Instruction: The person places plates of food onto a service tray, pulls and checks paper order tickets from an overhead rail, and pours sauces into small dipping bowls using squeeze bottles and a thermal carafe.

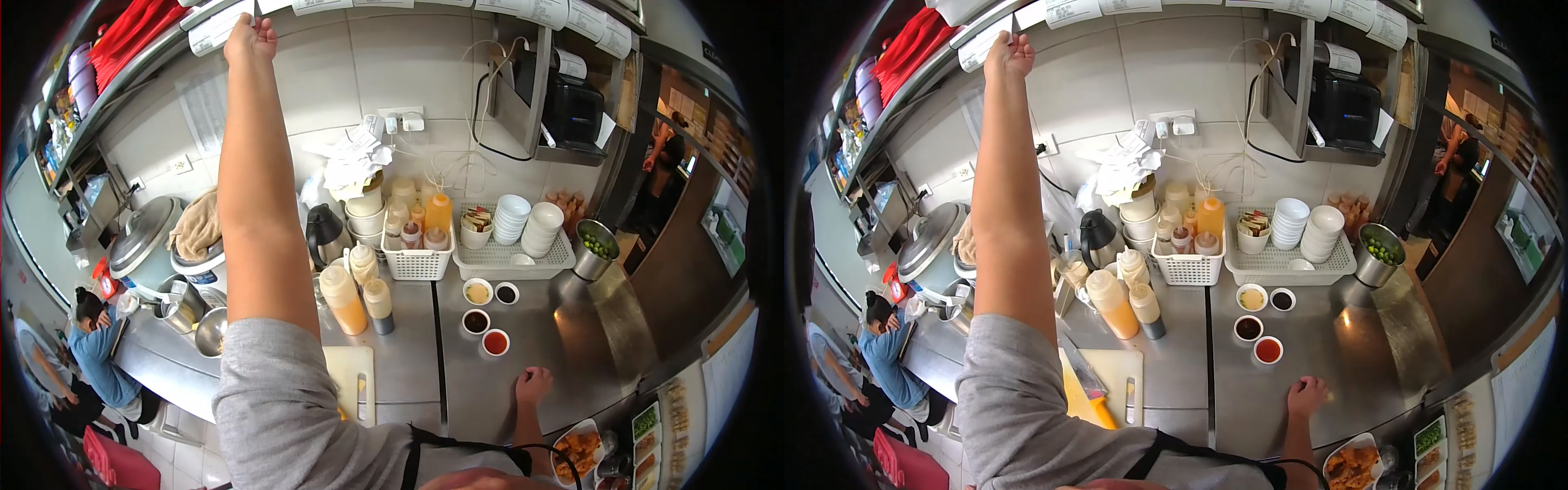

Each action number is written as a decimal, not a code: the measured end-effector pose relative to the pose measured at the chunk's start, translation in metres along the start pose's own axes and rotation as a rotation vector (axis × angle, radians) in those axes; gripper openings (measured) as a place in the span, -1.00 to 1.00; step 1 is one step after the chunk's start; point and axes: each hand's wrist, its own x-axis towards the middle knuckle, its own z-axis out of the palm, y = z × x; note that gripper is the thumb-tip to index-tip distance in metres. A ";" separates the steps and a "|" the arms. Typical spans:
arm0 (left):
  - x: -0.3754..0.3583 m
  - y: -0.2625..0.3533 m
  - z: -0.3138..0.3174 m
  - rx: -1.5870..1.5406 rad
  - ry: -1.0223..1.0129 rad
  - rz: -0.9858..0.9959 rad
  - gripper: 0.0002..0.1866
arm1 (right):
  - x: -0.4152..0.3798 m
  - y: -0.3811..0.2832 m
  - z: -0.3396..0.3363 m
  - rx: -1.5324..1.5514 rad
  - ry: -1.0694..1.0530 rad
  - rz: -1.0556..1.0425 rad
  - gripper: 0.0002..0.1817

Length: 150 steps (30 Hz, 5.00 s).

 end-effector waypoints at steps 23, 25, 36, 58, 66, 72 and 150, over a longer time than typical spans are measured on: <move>-0.249 -0.260 0.111 0.561 -1.026 -0.017 -0.69 | 0.000 0.014 0.005 0.062 0.053 -0.037 -0.86; -0.245 -0.294 0.145 0.834 -1.083 0.294 -0.40 | 0.003 0.024 0.020 0.120 0.040 -0.096 -0.87; -0.216 -0.385 0.192 0.672 -0.743 0.608 -0.77 | 0.006 0.006 0.004 0.045 0.033 -0.023 -0.88; -0.229 0.030 -0.117 0.187 -0.638 -0.197 -0.90 | -0.005 0.012 -0.001 -0.051 -0.032 -0.129 -0.85; -0.280 0.164 -0.302 0.433 -0.112 -0.126 -0.85 | 0.027 0.028 0.018 -0.002 -0.091 -0.107 -0.72; -0.327 0.235 -0.384 0.514 0.043 0.142 -0.93 | 0.062 -0.094 -0.040 0.857 -0.295 -0.204 -0.63; -0.414 0.421 -0.629 2.009 0.630 0.386 -0.71 | -0.624 -0.585 -0.156 0.951 -1.725 -1.856 -0.02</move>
